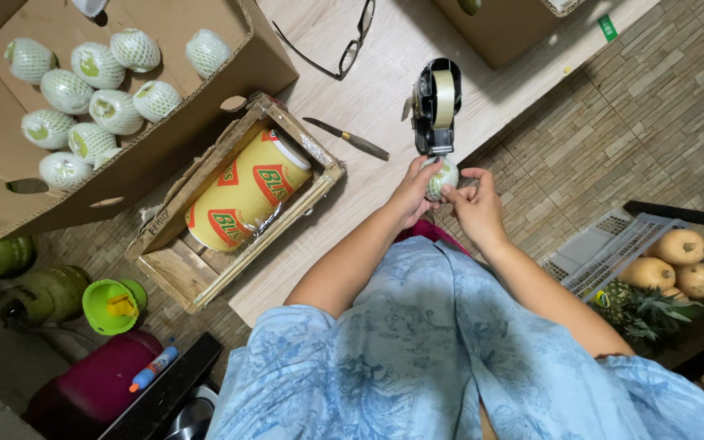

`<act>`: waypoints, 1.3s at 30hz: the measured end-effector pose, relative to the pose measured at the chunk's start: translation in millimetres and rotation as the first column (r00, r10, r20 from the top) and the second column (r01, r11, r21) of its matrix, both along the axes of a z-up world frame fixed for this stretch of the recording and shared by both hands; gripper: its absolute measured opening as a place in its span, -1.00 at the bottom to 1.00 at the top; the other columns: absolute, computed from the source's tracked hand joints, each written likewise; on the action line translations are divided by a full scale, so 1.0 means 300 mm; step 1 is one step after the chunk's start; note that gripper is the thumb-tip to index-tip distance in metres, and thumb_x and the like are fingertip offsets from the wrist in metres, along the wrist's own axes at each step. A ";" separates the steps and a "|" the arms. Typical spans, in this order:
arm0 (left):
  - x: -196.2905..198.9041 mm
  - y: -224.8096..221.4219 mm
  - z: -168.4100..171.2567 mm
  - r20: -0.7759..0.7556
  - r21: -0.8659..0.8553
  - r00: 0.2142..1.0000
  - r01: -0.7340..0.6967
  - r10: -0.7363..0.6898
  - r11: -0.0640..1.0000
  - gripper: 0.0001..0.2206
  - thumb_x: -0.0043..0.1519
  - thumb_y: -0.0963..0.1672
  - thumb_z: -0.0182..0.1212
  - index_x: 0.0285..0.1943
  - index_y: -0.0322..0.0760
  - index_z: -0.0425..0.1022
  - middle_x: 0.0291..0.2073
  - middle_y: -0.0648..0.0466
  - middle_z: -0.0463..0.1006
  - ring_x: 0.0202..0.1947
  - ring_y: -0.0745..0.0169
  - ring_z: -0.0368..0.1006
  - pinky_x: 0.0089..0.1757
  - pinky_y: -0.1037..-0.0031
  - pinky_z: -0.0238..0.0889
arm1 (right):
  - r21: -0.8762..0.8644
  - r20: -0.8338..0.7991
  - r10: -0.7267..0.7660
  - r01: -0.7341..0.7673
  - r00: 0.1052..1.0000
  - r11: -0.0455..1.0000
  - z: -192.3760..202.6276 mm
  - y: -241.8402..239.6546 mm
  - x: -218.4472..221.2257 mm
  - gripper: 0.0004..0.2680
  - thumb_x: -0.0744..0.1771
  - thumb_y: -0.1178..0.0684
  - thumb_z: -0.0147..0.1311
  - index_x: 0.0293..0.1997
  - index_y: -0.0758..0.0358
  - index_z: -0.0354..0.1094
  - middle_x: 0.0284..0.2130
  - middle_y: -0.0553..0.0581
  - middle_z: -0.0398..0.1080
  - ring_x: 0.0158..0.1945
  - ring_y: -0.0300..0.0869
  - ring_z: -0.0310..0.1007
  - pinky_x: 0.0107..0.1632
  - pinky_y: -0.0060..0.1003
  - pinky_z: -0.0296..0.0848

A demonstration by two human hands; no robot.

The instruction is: The person wraps individual pears in protective white mesh and places them into a cardboard box by hand.

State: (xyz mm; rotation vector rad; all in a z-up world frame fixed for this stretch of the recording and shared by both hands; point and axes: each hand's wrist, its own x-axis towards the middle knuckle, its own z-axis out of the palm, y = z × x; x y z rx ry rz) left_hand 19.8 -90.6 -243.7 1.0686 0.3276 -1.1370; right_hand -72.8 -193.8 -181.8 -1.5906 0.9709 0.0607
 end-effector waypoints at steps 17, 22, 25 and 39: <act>0.027 0.022 0.143 0.077 0.087 0.997 0.015 -0.022 0.996 -0.42 0.19 0.03 0.42 0.29 -0.16 0.22 -0.24 -0.17 0.47 -0.49 0.05 0.54 -0.66 0.62 0.29 | 0.081 0.220 0.099 -0.119 0.970 0.990 -0.013 -0.038 0.061 -0.62 0.27 0.08 0.32 0.20 0.21 0.33 -0.01 0.13 0.25 0.05 -0.12 0.25 0.03 -0.23 0.46; 0.044 0.022 0.125 0.091 0.128 0.993 0.062 -0.074 0.990 -0.46 0.24 0.05 0.32 0.29 -0.21 0.23 -0.29 -0.26 0.53 -0.53 -0.04 0.58 -0.68 0.61 0.35 | 0.096 0.260 0.105 -0.134 0.960 0.986 -0.051 -0.099 0.092 -0.74 0.32 -0.02 0.01 0.05 0.17 0.51 -0.20 0.04 0.38 -0.13 -0.31 0.34 -0.01 -0.41 0.39; 0.039 0.020 0.129 0.124 0.133 0.986 0.091 -0.108 0.987 -0.53 0.27 0.03 0.25 0.26 -0.21 0.25 -0.34 -0.27 0.54 -0.54 -0.05 0.58 -0.68 0.59 0.38 | 0.105 0.277 0.065 -0.097 0.959 0.990 -0.038 -0.073 0.102 -0.72 0.31 0.01 -0.02 0.06 0.21 0.54 -0.19 0.07 0.41 -0.15 -0.30 0.39 -0.01 -0.41 0.43; -0.021 -0.033 0.109 0.289 0.337 0.944 0.055 -0.159 0.940 -0.55 0.15 -0.02 0.30 0.22 -0.10 0.38 -0.09 -0.33 0.48 -0.28 -0.14 0.54 -0.54 0.49 0.49 | 0.152 0.107 0.049 -0.065 0.993 0.986 -0.017 -0.095 0.175 -0.72 0.23 -0.01 0.45 -0.08 0.27 0.54 -0.30 -0.02 0.50 -0.24 -0.38 0.40 -0.23 -0.55 0.34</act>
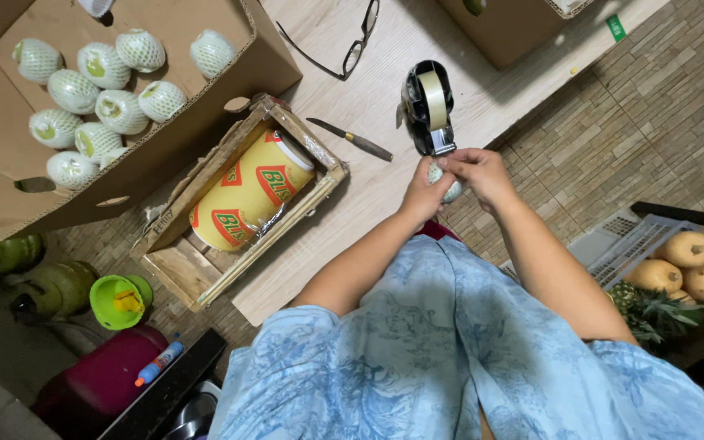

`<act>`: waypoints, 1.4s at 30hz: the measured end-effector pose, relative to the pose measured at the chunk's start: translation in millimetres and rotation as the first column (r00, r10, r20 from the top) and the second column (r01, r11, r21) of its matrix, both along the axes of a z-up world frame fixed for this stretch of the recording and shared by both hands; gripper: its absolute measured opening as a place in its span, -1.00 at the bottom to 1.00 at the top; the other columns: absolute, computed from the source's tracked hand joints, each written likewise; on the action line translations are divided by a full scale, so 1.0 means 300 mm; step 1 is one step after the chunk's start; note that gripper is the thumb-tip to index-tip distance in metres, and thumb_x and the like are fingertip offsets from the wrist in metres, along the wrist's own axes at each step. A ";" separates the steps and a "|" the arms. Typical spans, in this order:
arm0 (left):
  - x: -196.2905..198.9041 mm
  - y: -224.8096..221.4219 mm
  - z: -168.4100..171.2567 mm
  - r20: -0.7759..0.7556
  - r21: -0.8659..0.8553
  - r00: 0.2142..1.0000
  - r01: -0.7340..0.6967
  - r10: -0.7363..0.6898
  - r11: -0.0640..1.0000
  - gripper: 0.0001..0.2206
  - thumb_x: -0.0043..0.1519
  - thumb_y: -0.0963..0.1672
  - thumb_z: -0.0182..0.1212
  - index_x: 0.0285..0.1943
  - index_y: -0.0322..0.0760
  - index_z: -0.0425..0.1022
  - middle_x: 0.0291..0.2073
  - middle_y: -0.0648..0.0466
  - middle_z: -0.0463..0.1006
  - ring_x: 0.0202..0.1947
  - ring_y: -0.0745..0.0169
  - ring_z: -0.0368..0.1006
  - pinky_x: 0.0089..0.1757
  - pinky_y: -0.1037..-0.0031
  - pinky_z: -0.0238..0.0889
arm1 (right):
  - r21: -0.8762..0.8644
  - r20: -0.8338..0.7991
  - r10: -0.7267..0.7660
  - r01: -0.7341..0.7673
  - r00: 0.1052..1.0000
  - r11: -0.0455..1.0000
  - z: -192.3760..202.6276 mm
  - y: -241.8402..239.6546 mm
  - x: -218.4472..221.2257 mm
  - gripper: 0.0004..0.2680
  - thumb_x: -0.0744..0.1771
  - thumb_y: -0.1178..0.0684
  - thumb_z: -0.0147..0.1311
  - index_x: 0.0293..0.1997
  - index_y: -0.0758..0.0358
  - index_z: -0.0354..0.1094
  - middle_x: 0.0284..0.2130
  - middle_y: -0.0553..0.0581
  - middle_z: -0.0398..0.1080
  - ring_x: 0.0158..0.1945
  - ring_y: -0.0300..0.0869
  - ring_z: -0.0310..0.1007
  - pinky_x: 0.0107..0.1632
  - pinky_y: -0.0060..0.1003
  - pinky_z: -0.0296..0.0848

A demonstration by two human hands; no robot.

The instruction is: The person wraps individual pears in protective white mesh and places them into a cardboard box by hand.

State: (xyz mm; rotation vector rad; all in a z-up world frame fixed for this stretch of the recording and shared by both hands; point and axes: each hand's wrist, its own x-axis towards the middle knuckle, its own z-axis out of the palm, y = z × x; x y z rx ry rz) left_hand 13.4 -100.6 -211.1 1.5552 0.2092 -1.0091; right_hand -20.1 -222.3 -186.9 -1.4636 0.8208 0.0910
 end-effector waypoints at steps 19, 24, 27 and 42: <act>-0.005 -0.015 -0.036 0.057 0.005 0.996 -0.073 0.072 0.997 -0.53 0.12 -0.02 0.29 0.21 -0.18 0.40 -0.11 -0.35 0.52 -0.32 -0.18 0.55 -0.56 0.46 0.51 | -0.078 -0.149 -0.052 0.040 0.987 0.996 -0.218 -0.040 0.040 -0.85 0.17 0.06 0.35 -0.31 0.21 0.52 -0.53 0.02 0.39 -0.40 -0.26 0.36 -0.40 -0.43 0.28; 0.000 -0.016 -0.047 0.080 -0.030 0.992 -0.098 0.100 0.995 -0.55 0.11 0.00 0.32 0.16 -0.18 0.43 -0.15 -0.33 0.53 -0.36 -0.17 0.56 -0.58 0.45 0.51 | -0.171 -0.166 -0.028 -0.001 0.986 0.985 -0.366 -0.091 0.063 -0.86 0.17 0.00 0.39 -0.35 0.12 0.54 -0.54 0.04 0.42 -0.39 -0.21 0.40 -0.39 -0.36 0.32; -0.006 0.003 -0.014 0.087 -0.036 0.988 -0.125 0.127 0.992 -0.56 0.07 -0.03 0.36 0.14 -0.12 0.45 -0.19 -0.23 0.55 -0.43 -0.05 0.55 -0.65 0.53 0.46 | -0.188 -0.161 -0.003 -0.028 0.987 0.982 -0.239 -0.057 0.067 -0.91 0.20 0.06 0.29 -0.32 0.11 0.57 -0.55 0.07 0.44 -0.42 -0.22 0.43 -0.40 -0.39 0.35; -0.145 0.202 0.230 0.349 -0.139 0.937 0.076 -0.023 0.987 -0.29 -0.02 0.03 0.51 0.33 -0.01 0.26 0.13 -0.25 0.50 0.21 -0.26 0.41 0.18 0.09 0.33 | 0.426 -0.208 0.221 -0.115 0.953 0.897 0.048 0.008 -0.091 -0.85 0.36 0.10 0.01 0.01 0.19 0.31 -0.33 0.06 0.36 -0.34 -0.18 0.35 -0.40 -0.34 0.25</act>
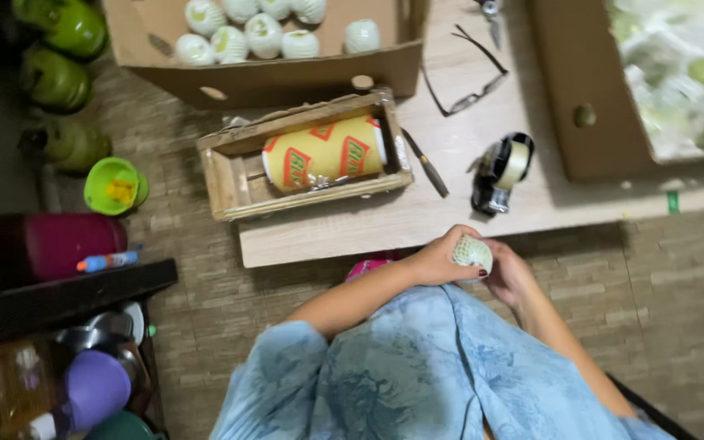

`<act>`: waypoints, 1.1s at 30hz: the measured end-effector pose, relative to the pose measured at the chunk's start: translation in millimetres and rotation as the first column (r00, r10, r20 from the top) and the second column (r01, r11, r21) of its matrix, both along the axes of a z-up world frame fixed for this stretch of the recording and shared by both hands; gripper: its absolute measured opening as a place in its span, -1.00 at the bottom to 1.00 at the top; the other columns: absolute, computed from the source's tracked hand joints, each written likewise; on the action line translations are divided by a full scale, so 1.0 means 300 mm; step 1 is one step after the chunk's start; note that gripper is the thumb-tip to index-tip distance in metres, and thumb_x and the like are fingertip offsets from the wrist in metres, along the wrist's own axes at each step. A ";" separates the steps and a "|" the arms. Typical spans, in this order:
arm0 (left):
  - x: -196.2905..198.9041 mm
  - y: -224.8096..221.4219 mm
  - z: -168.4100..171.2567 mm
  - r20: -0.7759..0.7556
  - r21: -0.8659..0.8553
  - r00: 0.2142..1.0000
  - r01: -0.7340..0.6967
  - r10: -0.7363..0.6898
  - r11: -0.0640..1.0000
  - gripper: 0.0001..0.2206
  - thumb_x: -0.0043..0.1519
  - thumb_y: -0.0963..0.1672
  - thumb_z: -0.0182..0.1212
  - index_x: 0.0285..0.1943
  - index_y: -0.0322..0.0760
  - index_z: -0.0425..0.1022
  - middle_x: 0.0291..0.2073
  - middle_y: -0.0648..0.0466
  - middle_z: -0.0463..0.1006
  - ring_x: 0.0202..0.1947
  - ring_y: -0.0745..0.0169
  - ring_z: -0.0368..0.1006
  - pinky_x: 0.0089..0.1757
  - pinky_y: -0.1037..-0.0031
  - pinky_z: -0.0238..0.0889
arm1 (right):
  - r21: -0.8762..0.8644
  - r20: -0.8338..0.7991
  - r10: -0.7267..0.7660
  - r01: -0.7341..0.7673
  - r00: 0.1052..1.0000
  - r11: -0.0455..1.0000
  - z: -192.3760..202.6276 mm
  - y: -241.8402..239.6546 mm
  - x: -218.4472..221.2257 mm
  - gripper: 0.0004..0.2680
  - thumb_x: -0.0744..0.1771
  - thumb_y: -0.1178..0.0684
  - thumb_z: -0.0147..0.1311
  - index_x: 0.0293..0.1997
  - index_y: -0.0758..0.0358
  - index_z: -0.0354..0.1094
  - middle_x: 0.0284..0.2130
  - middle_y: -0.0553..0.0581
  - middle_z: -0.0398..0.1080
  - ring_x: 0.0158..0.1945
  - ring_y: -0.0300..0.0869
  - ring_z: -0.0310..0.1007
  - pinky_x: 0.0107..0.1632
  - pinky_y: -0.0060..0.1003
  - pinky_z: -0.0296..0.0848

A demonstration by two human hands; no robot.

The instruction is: The person wraps individual pears in protective white mesh and places them into a cardboard box by hand.

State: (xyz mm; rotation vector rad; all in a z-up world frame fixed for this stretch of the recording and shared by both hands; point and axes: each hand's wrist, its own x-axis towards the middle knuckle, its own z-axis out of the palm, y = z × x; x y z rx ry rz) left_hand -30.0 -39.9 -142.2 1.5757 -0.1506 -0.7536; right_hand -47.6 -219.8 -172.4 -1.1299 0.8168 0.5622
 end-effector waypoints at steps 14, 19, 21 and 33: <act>0.975 0.987 0.564 0.710 0.600 0.696 -0.518 -0.108 0.610 -0.28 0.07 -0.12 0.46 0.42 -0.12 0.15 0.21 -0.14 0.21 -0.08 -0.14 0.37 -0.21 0.26 0.37 | -0.353 0.688 0.452 -0.283 0.568 0.892 0.546 0.316 0.650 -0.79 0.32 0.24 0.16 -0.01 0.24 0.20 -0.22 0.09 0.33 -0.11 -0.21 0.39 0.01 -0.35 0.44; 1.325 1.134 0.253 0.618 0.777 0.555 -0.542 -0.557 0.321 -0.35 -0.13 -0.17 0.41 0.22 -0.13 0.32 -0.09 -0.10 0.44 -0.24 -0.29 0.45 -0.32 0.01 0.30 | -0.841 0.541 0.832 0.064 0.124 0.537 0.660 0.608 1.267 -0.70 0.37 0.10 0.30 0.15 0.35 0.26 -0.05 0.19 0.35 -0.11 -0.13 0.30 -0.02 -0.26 0.32; 1.366 1.131 0.244 0.420 0.903 0.733 -0.276 -0.535 0.329 -0.52 0.07 -0.32 0.18 0.20 -0.14 0.37 0.01 -0.12 0.46 -0.02 -0.23 0.46 -0.11 -0.01 0.35 | -0.974 0.073 0.997 0.214 -0.022 0.076 0.583 0.715 1.533 -0.47 0.24 0.02 0.40 0.31 0.27 0.25 0.02 0.37 0.36 -0.02 0.26 0.27 -0.02 0.06 0.25; 1.445 1.121 0.021 0.377 0.902 0.869 -0.265 -0.321 0.341 -0.55 0.23 -0.17 0.08 0.33 -0.03 0.19 0.18 -0.12 0.26 0.10 -0.21 0.34 -0.27 0.07 0.43 | -0.855 -0.477 0.754 -0.438 0.452 -0.278 0.124 1.048 1.973 -0.23 0.24 -0.05 0.44 0.51 0.25 -0.18 0.28 0.42 0.05 0.31 0.28 0.07 0.22 0.25 0.33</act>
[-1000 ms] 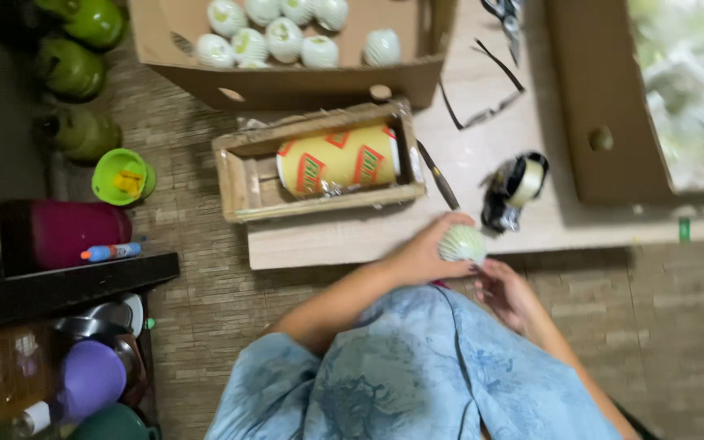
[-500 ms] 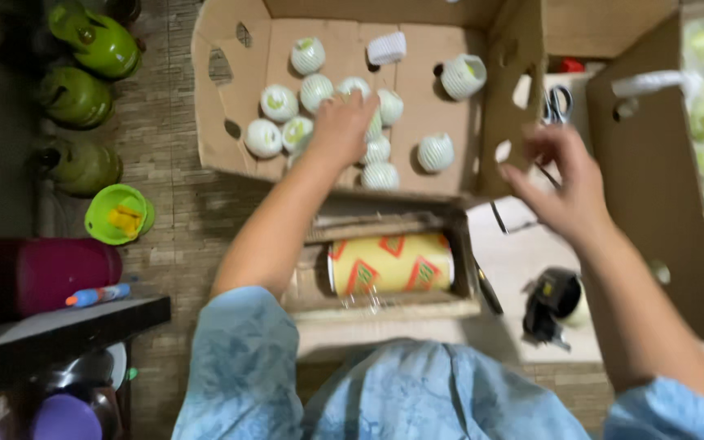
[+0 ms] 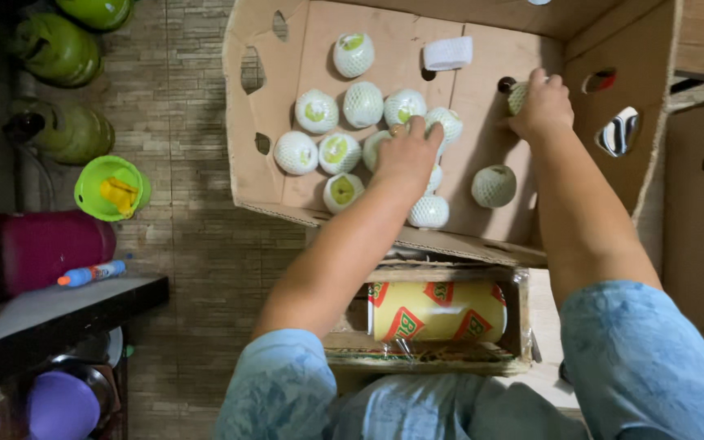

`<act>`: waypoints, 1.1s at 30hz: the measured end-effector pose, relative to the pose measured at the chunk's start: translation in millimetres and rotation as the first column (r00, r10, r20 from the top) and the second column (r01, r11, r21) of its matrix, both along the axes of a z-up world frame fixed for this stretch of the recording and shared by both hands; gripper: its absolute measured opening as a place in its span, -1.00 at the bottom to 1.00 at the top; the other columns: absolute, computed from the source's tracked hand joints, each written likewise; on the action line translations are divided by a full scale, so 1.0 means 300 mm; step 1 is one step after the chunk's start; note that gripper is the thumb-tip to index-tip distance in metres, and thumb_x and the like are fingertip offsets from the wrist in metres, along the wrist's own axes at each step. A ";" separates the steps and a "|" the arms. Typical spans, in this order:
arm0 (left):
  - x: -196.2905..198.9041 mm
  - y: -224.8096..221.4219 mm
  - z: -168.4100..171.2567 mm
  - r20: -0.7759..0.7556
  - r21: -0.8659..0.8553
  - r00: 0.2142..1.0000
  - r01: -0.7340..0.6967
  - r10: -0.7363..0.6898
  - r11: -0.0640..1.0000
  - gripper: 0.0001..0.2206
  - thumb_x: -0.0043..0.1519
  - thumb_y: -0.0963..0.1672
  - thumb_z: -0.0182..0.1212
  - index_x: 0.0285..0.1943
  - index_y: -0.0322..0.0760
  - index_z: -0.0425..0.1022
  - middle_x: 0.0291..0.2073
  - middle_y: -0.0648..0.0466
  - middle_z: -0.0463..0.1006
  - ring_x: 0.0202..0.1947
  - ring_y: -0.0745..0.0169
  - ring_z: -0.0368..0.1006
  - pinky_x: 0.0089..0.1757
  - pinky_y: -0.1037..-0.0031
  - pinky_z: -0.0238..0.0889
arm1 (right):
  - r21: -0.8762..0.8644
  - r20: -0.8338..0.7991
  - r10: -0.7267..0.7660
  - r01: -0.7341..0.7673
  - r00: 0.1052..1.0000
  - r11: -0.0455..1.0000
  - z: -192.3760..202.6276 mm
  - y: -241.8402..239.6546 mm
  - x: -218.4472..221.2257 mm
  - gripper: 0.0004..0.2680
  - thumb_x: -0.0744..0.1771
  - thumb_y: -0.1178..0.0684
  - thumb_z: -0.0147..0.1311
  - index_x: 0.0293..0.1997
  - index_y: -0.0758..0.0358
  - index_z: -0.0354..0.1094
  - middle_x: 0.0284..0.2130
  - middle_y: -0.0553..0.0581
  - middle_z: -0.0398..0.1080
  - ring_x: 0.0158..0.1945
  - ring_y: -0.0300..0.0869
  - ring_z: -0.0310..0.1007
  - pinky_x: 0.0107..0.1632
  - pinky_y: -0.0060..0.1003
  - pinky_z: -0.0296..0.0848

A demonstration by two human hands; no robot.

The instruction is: The person wraps individual pears in protective white mesh and places them into a cardboard box by hand.

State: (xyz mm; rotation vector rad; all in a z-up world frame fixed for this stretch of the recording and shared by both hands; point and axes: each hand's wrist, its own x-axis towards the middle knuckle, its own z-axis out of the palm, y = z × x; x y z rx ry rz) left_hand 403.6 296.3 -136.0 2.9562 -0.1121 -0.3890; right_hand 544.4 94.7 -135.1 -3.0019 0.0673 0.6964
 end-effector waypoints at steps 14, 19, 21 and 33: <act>-0.214 -0.051 0.289 -0.218 -0.975 0.976 -0.217 0.003 -0.051 -0.27 0.24 0.07 0.26 0.56 -0.11 0.03 0.53 -0.14 0.05 0.39 -0.22 0.21 0.23 0.12 0.27 | 0.979 0.069 0.167 -0.099 0.983 0.178 0.418 -0.200 -0.516 -0.35 0.08 0.21 0.29 0.26 0.20 -0.02 0.03 0.08 0.15 0.01 -0.21 0.27 -0.06 -0.40 0.36; -0.612 -0.250 0.371 -0.186 -0.916 0.951 -0.259 -0.246 -0.306 -0.25 0.21 -0.08 0.44 0.58 -0.11 0.11 0.44 -0.10 0.17 0.29 0.00 0.28 0.17 0.15 0.37 | 0.995 -0.075 0.103 0.067 0.992 0.074 0.496 -0.333 -0.950 -0.23 0.00 0.37 0.39 0.36 0.37 0.12 0.12 0.23 0.33 0.11 -0.09 0.40 0.07 -0.22 0.48; -0.728 -0.333 0.354 -0.190 -0.899 0.969 -0.237 -0.158 -0.368 -0.28 0.23 -0.14 0.42 0.57 -0.25 0.13 0.32 -0.10 0.30 0.25 0.11 0.31 0.19 0.23 0.33 | 0.989 -0.136 -0.004 0.135 0.991 -0.064 0.490 -0.379 -1.095 -0.30 0.16 0.32 0.24 0.47 0.29 -0.05 0.10 0.28 0.35 0.05 -0.05 0.47 -0.01 -0.22 0.54; -1.147 -0.601 0.309 -0.363 -0.814 0.922 -0.384 -0.134 -0.437 -0.27 0.22 -0.31 0.26 0.59 -0.09 0.09 0.24 -0.18 0.35 0.02 0.03 0.51 -0.17 0.24 0.62 | 0.983 -0.154 -0.202 0.171 0.967 0.068 0.329 -0.609 -1.470 -0.65 0.39 0.11 0.10 0.33 0.27 0.12 -0.30 0.26 0.46 -0.29 -0.11 0.51 -0.18 -0.24 0.55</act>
